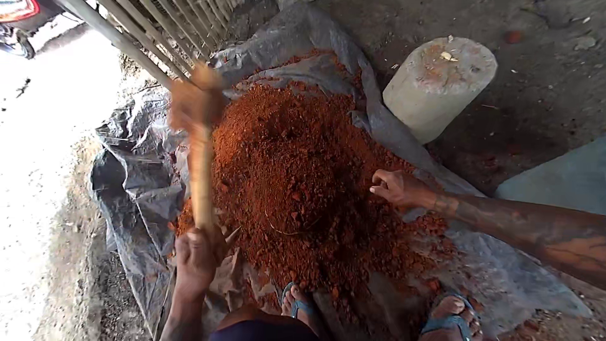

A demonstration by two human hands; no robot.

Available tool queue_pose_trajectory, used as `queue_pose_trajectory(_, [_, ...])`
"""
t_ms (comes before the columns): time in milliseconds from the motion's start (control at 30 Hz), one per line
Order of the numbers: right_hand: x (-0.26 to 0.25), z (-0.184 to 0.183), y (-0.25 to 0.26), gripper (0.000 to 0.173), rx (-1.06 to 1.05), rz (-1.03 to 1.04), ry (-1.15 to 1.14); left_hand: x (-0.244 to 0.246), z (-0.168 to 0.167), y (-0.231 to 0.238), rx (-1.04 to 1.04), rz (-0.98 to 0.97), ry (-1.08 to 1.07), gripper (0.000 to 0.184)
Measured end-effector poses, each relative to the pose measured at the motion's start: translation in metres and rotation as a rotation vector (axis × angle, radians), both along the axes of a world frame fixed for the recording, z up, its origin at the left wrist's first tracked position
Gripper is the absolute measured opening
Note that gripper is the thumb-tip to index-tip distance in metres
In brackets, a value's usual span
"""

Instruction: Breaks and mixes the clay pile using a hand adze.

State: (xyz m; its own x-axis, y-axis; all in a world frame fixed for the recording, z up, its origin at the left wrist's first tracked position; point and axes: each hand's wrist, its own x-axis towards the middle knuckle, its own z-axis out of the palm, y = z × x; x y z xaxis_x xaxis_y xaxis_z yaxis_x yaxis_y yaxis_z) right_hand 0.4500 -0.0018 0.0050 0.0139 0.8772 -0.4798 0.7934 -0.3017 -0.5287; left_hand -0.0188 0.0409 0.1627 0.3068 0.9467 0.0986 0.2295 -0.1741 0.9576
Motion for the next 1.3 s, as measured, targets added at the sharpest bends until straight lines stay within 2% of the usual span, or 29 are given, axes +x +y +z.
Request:
queue_pose_trajectory(67, [-0.002,0.001,0.005,0.038,0.018,0.008,-0.007,0.015,0.018,0.006,0.144,-0.039,-0.208,0.059])
queue_pose_trajectory(100, [-0.004,0.004,0.008,0.039,0.019,0.008,-0.013,0.022,0.011,0.005,0.172,-0.024,-0.261,0.059])
queue_pose_trajectory(133, [-0.007,0.006,0.012,0.041,0.020,0.011,-0.023,0.025,-0.009,0.001,0.164,0.001,-0.256,0.058])
queue_pose_trajectory(167, [-0.011,0.007,0.014,0.041,0.019,0.014,-0.031,0.023,-0.042,-0.010,0.109,0.047,-0.162,0.058])
queue_pose_trajectory(200, [-0.014,0.008,0.017,0.041,0.021,0.021,-0.037,0.017,-0.083,-0.024,0.000,0.090,0.029,0.063])
queue_pose_trajectory(267, [-0.021,0.007,0.022,0.040,0.030,0.041,-0.046,0.002,-0.156,-0.044,-0.411,-0.032,0.589,0.071])
queue_pose_trajectory(300, [-0.025,0.007,0.022,0.040,0.022,0.048,-0.043,-0.001,-0.181,-0.048,-0.595,-0.107,0.740,0.072])
queue_pose_trajectory(333, [-0.028,0.010,0.023,0.040,0.017,0.052,-0.038,0.002,-0.191,-0.048,-0.683,-0.129,0.810,0.072])
queue_pose_trajectory(433, [-0.019,0.014,0.021,0.041,0.055,0.021,-0.015,0.003,-0.150,-0.034,-0.638,-0.102,0.747,0.069])
queue_pose_trajectory(600, [0.005,0.011,0.019,0.041,0.111,-0.026,-0.014,-0.016,-0.031,-0.007,-0.128,0.066,0.175,0.063])
queue_pose_trajectory(700, [0.010,0.014,0.020,0.039,0.116,-0.043,-0.050,-0.010,0.012,0.004,0.121,0.055,-0.194,0.062])
queue_pose_trajectory(733, [0.009,0.015,0.022,0.039,0.110,-0.048,-0.058,-0.005,0.010,0.002,0.153,0.062,-0.256,0.062])
queue_pose_trajectory(767, [0.008,0.015,0.024,0.038,0.107,-0.049,-0.061,-0.001,-0.004,-0.004,0.152,0.084,-0.267,0.063])
queue_pose_trajectory(800, [0.005,0.013,0.026,0.038,0.105,-0.044,-0.061,0.000,-0.033,-0.015,0.114,0.113,-0.194,0.064])
queue_pose_trajectory(833, [0.003,0.011,0.028,0.038,0.107,-0.031,-0.058,-0.001,-0.072,-0.031,0.019,0.145,-0.030,0.066])
queue_pose_trajectory(867, [-0.001,0.010,0.030,0.037,0.105,-0.014,-0.056,-0.004,-0.109,-0.047,-0.144,0.124,0.249,0.069])
queue_pose_trajectory(900, [-0.005,0.009,0.031,0.038,0.095,0.002,-0.054,-0.004,-0.139,-0.056,-0.403,0.021,0.545,0.069])
queue_pose_trajectory(933, [-0.010,0.007,0.031,0.038,0.088,0.017,-0.054,-0.001,-0.169,-0.061,-0.617,-0.080,0.730,0.073])
queue_pose_trajectory(967, [-0.015,0.008,0.029,0.038,0.081,0.035,-0.054,0.001,-0.190,-0.065,-0.714,-0.136,0.813,0.075])
queue_pose_trajectory(1000, [-0.019,0.012,0.033,0.038,0.094,0.050,-0.056,0.005,-0.194,-0.061,-0.731,-0.145,0.829,0.076])
queue_pose_trajectory(1067, [-0.022,0.020,0.033,0.039,0.142,0.054,-0.034,0.002,-0.180,-0.058,-0.674,-0.108,0.738,0.070])
queue_pose_trajectory(1167, [-0.023,0.021,0.029,0.039,0.174,0.074,-0.033,-0.024,-0.165,-0.052,-0.563,0.058,0.640,0.053])
queue_pose_trajectory(1233, [-0.023,0.020,0.023,0.038,0.171,0.058,-0.030,-0.047,-0.152,-0.026,-0.493,0.198,0.758,0.044])
queue_pose_trajectory(1300, [-0.020,0.017,0.015,0.038,0.145,0.060,-0.045,-0.073,-0.155,0.005,-0.420,0.313,0.891,0.041])
